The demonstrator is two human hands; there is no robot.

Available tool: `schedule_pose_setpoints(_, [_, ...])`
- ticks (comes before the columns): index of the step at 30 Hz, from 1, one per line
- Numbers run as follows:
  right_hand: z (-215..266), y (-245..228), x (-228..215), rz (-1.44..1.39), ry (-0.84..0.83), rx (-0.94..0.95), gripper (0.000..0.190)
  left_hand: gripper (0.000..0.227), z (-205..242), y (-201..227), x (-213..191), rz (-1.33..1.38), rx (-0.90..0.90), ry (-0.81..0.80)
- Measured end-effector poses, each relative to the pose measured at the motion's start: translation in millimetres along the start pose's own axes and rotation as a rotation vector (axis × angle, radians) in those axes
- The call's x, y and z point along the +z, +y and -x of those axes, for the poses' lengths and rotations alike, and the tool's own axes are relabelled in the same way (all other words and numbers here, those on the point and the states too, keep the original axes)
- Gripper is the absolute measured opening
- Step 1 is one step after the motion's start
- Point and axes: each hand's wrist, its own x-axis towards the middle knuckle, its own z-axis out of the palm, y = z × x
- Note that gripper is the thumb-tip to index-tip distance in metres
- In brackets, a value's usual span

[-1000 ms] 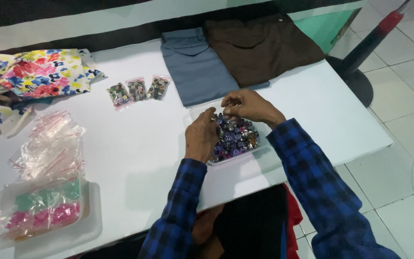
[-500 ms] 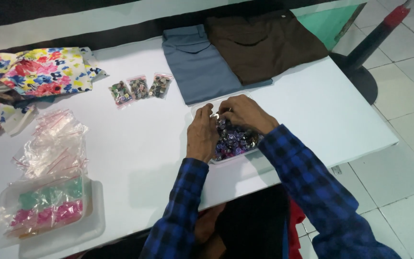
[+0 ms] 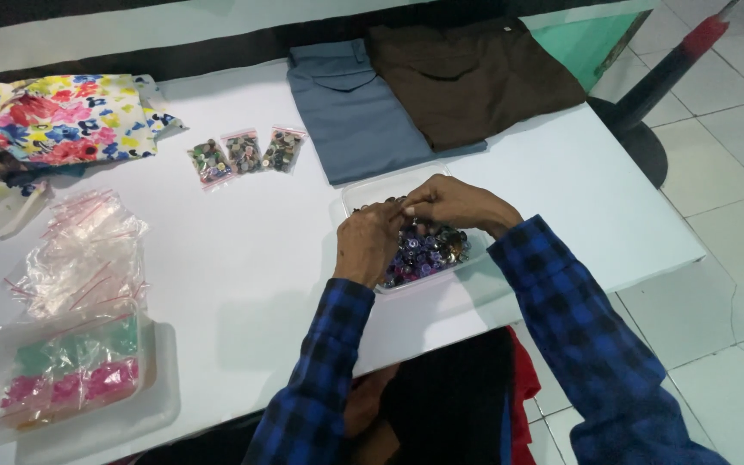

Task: Sorting various colored buttons from a tray and placing them into small plastic bags.

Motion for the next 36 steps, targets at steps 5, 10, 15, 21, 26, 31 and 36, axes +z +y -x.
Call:
schedule_pose_setpoints(5, [3.4,-0.6,-1.7,-0.023,-0.010,-0.020,0.030,0.021,1.4,8.6,-9.5,-0.010,0.001,-0.030])
schedule_pose_setpoints(10, [13.2,-16.2,-4.4,0.109,0.027,-0.018,0.027,0.023,2.1,11.4,-16.3,0.043,0.009,-0.050])
schedule_pose_setpoints(15, [20.9,-19.7,-2.4,0.747,0.117,0.105,0.023,0.021,2.8,11.2,-15.9,0.092,-0.006,-0.003])
schedule_pose_setpoints(21, [-4.3,5.2,10.8,0.866,0.124,0.085,0.027,0.016,8.3,14.1,-23.5,0.055,0.008,-0.048])
schedule_pose_setpoints(26, [10.6,-16.2,-0.8,0.478,0.234,0.008,0.031,0.010,6.8,21.2,-34.2,0.032,-0.010,-0.112])
schedule_pose_setpoints(31, [-15.9,13.7,5.4,0.776,0.218,0.007,0.031,0.008,5.8,16.6,-26.6,0.003,-0.005,-0.106])
schedule_pose_setpoints(36, [-47.0,39.1,26.1,0.964,0.277,-0.024,0.021,0.015,7.4,19.4,-31.5,0.056,-0.027,-0.094])
